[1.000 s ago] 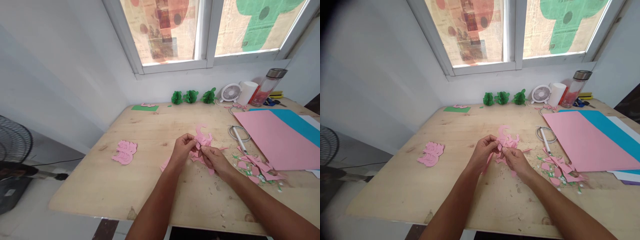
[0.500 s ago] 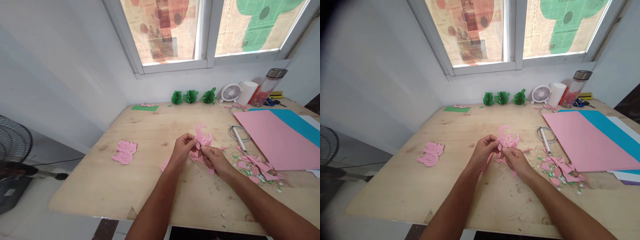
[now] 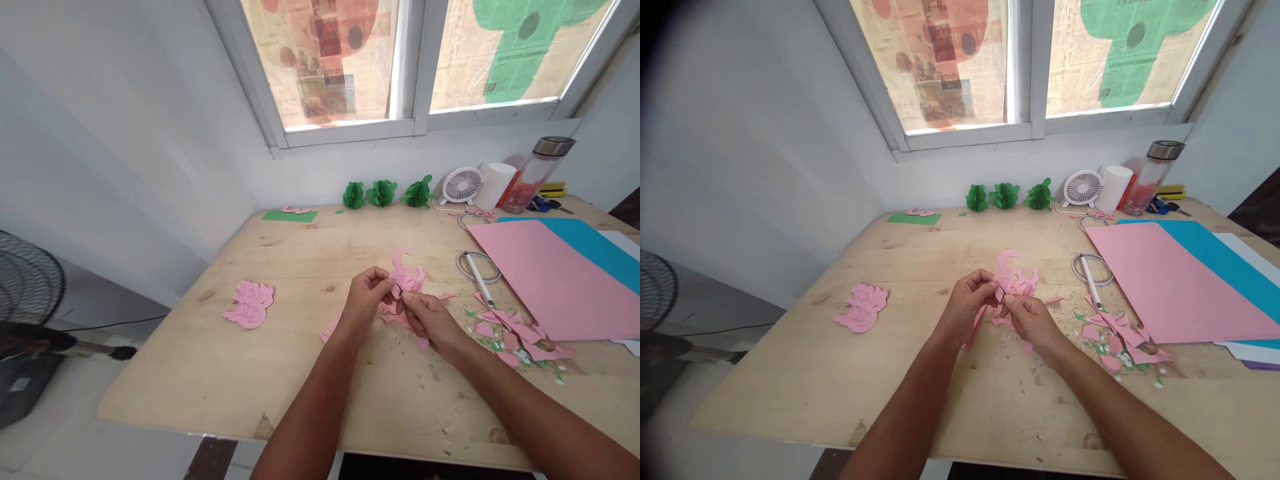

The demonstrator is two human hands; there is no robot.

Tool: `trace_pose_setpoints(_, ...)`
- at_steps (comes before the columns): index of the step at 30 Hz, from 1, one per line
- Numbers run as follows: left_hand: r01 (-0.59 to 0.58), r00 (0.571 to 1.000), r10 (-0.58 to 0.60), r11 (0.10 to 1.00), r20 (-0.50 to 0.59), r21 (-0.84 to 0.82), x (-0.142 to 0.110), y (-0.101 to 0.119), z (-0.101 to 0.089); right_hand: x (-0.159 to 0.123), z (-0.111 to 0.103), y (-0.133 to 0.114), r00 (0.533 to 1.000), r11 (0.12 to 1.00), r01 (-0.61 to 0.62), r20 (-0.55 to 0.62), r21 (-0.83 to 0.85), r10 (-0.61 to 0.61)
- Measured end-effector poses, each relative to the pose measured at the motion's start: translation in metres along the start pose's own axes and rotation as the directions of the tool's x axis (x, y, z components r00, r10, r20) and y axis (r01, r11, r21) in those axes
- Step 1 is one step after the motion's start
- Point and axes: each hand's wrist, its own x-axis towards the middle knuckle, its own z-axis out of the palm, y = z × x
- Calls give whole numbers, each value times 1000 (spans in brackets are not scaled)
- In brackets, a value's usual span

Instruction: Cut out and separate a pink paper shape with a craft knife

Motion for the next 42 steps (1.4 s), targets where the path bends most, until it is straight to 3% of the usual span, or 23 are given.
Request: trace_pose_setpoints(42, 7, 999, -7, 1000, -44, 6, 3, -2, -1, -1, 1, -2, 1000, 999, -30, 0, 44, 30)
